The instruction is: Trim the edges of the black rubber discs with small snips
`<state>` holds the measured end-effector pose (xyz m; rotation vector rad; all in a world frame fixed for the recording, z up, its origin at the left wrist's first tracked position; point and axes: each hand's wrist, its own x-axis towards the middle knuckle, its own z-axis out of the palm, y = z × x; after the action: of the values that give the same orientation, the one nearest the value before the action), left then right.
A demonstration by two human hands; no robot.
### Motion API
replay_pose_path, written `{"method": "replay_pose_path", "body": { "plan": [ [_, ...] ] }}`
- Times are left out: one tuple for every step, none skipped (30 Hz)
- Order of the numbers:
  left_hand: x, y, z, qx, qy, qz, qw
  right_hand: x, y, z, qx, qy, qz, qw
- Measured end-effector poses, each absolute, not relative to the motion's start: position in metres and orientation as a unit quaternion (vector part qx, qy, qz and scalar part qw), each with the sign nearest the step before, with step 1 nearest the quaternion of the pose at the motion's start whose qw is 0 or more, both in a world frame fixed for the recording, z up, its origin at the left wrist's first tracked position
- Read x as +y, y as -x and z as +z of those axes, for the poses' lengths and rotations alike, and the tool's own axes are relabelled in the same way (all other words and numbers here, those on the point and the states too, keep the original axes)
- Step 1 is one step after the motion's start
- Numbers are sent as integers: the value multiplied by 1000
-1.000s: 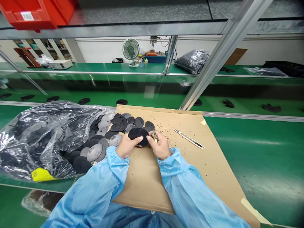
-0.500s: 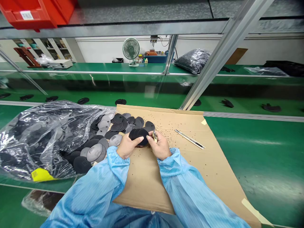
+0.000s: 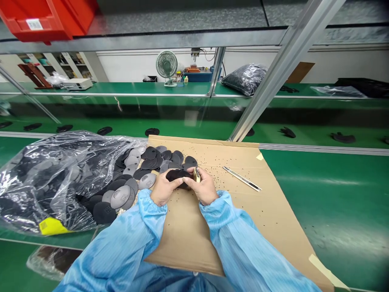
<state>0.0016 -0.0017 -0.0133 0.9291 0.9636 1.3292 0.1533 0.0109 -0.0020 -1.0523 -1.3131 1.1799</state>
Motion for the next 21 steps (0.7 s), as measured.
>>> {"method": "replay_pose_path", "body": {
  "plan": [
    [-1, -2, -15, 414, -399, 572, 585, 11, -152, -2, -532, 437, 504, 521],
    [-1, -2, -16, 410, -398, 572, 588, 11, -152, -2, -516, 439, 515, 525],
    [-1, -3, -16, 404, -393, 573, 595, 11, -151, -2, -502, 442, 524, 527],
    [-1, -3, -15, 395, -387, 574, 604, 11, -150, -2, -490, 448, 530, 527],
    [-1, -4, -14, 385, -379, 576, 614, 12, -149, -3, -483, 455, 531, 526],
    [-1, -5, -13, 376, -370, 578, 623, 12, -148, -3, -481, 463, 529, 524],
    [-1, -5, -11, 368, -359, 581, 631, 12, -148, -5, -485, 469, 521, 523],
    [-1, -6, -9, 363, -344, 585, 638, 13, -147, -6, -493, 472, 511, 522],
    [0, -5, -7, 359, -324, 588, 648, 13, -147, -7, -504, 471, 500, 523],
    [1, -5, -5, 358, -299, 587, 662, 12, -147, -8, -517, 464, 492, 524],
    [2, -4, -3, 358, -272, 580, 679, 12, -147, -8, -531, 451, 488, 526],
    [3, -2, -2, 360, -245, 568, 698, 10, -148, -8, -545, 435, 487, 526],
    [4, 0, -1, 365, -221, 553, 715, 9, -148, -7, -561, 419, 483, 525],
    [5, 2, -1, 370, -206, 539, 728, 7, -149, -6, -580, 407, 474, 523],
    [6, 4, 0, 373, -199, 526, 738, 5, -149, -5, -601, 400, 458, 519],
    [7, 5, 0, 373, -201, 514, 746, 3, -149, -3, -621, 399, 434, 516],
    [6, 6, 0, 369, -207, 504, 753, 2, -149, -1, -639, 402, 407, 514],
    [6, 7, 0, 363, -215, 494, 761, 0, -149, 1, -653, 407, 380, 513],
    [5, 6, 1, 357, -221, 483, 769, -1, -149, 2, -662, 411, 356, 515],
    [4, 6, 1, 351, -224, 473, 777, -1, -149, 3, -669, 412, 337, 519],
    [3, 6, 1, 349, -224, 463, 783, -2, -149, 4, -674, 409, 321, 526]
  ]
}}
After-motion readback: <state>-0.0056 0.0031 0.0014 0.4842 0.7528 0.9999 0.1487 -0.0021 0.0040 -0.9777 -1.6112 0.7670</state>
